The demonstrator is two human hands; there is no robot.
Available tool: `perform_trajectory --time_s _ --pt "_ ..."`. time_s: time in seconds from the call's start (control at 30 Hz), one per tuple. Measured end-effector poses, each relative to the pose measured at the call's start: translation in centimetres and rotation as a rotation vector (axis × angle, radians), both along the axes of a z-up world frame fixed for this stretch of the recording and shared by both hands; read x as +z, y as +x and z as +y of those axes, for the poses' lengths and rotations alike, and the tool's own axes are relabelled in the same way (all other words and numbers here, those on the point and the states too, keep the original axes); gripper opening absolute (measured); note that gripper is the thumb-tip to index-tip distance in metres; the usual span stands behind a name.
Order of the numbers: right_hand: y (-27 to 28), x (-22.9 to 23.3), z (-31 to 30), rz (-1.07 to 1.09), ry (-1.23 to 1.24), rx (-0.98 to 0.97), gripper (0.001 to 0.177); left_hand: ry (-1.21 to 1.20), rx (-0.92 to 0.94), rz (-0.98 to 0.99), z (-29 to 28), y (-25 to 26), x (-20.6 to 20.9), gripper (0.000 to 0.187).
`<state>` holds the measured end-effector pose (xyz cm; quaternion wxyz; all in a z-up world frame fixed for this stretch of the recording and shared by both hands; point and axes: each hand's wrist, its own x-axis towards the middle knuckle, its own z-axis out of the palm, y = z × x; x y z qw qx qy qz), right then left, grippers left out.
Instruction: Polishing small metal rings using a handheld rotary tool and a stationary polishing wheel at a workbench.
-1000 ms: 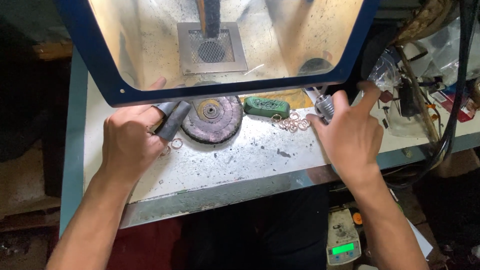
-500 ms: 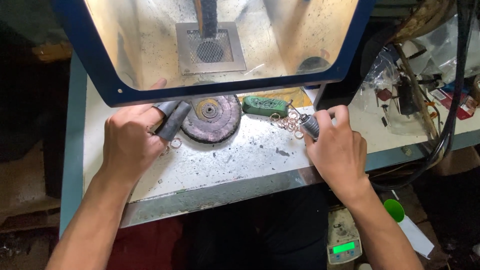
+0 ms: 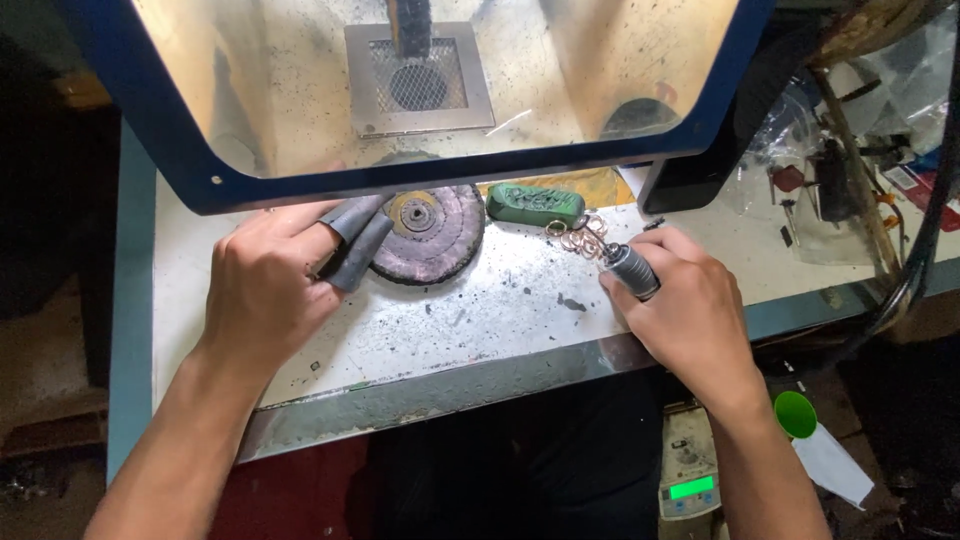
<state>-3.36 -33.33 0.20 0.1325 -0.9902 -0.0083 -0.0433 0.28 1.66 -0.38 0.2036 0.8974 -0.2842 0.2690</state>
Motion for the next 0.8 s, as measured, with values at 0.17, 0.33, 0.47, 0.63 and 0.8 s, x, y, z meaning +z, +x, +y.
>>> perform_trajectory --time_s 0.17,0.33,0.47,0.63,0.8 --pt "0.1 -0.1 0.1 -0.005 0.0 0.032 0.022 -0.004 -0.021 0.003 0.0 0.0 0.0 0.024" --pt "0.2 -0.7 0.0 -0.022 -0.054 0.018 0.019 0.02 -0.036 0.007 0.0 0.1 -0.2 0.025" --pt "-0.2 0.8 1.8 0.055 -0.029 0.003 0.025 -0.039 -0.159 0.041 -0.3 0.3 0.2 0.031" --pt "-0.3 2.7 4.8 0.164 0.093 0.068 0.04 0.095 -0.298 0.112 -0.3 0.0 0.1 0.043" --pt "1.0 4.4 9.0 0.404 0.358 0.159 0.033 0.083 -0.326 0.232 -0.4 -0.3 0.5 0.022"
